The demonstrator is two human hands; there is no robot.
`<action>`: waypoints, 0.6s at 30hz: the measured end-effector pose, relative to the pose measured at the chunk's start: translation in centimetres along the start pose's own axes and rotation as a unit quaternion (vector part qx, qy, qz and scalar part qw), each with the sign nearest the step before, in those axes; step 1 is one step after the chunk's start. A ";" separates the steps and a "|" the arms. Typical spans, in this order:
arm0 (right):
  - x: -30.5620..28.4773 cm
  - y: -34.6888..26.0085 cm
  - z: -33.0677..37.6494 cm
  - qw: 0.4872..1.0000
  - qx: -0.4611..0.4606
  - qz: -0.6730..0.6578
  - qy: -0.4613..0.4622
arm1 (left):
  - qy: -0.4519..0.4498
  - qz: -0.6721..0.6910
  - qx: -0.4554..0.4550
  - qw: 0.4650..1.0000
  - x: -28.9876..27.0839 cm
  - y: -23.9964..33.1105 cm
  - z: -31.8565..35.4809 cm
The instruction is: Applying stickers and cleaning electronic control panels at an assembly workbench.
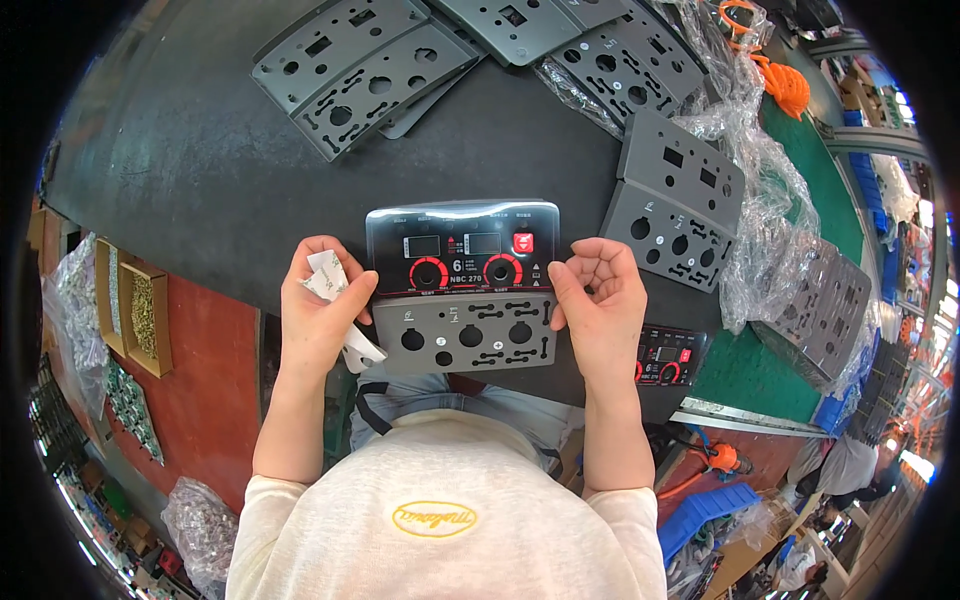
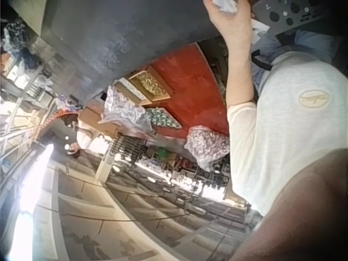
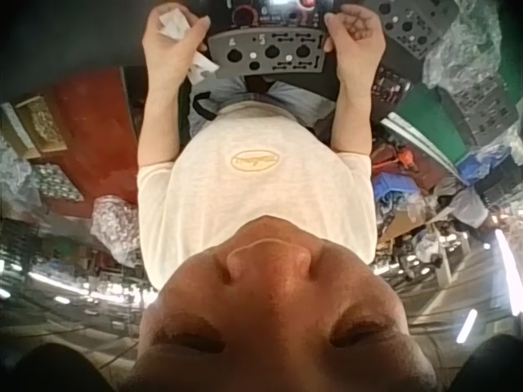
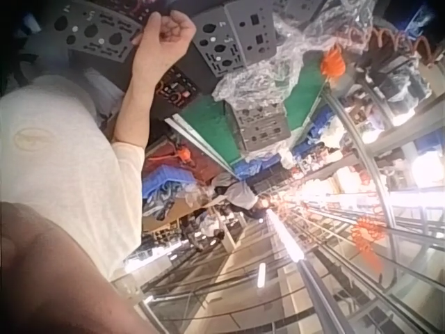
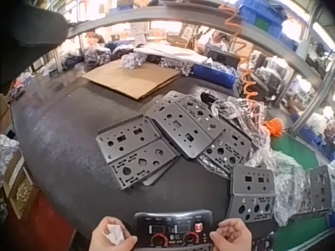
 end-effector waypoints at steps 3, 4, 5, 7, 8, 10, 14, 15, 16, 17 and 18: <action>-0.1 0.1 0.0 1.000 0.005 -0.002 0.003 | 0.005 0.000 0.005 1.000 0.1 0.2 0.1; 0.0 0.2 -0.1 1.000 0.009 -0.007 0.001 | 0.000 0.001 0.005 1.000 0.1 0.2 0.1; 0.0 0.2 -0.1 1.000 0.013 -0.012 -0.003 | -0.001 0.000 0.007 1.000 0.0 0.2 0.2; 0.1 0.2 -0.1 1.000 0.014 -0.008 0.001 | 0.000 -0.006 0.010 1.000 -0.2 0.0 0.1; 0.2 0.3 -0.2 1.000 0.017 -0.006 -0.003 | -0.005 -0.005 0.009 1.000 -0.1 -0.1 0.1; 0.0 0.3 -0.2 1.000 0.018 -0.001 -0.001 | -0.003 -0.005 0.020 1.000 -0.1 0.1 0.1; 0.1 0.1 -0.2 1.000 0.023 0.015 0.004 | -0.005 -0.014 0.020 1.000 0.1 0.2 0.0; 0.1 0.1 -0.2 1.000 0.024 0.016 0.006 | -0.005 -0.015 0.020 1.000 0.1 0.2 0.1; 0.1 0.2 -0.2 1.000 0.025 0.017 0.008 | -0.001 -0.017 0.020 1.000 0.0 0.1 0.1; 0.1 0.2 -0.2 1.000 0.025 0.017 0.009 | 0.001 -0.018 0.020 1.000 0.0 0.1 0.1; 0.1 0.2 -0.2 0.999 0.026 0.023 0.010 | 0.001 -0.019 0.020 1.000 0.1 0.1 0.1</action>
Point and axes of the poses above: each hand's wrist, its own z-axis away from the middle knuckle, its own x-axis out of the palm, y = z × x, the point moved 6 cm from there along -z, towards the middle knuckle, and after that the axes turned 6 degrees about -z, right-handed, at the moved point
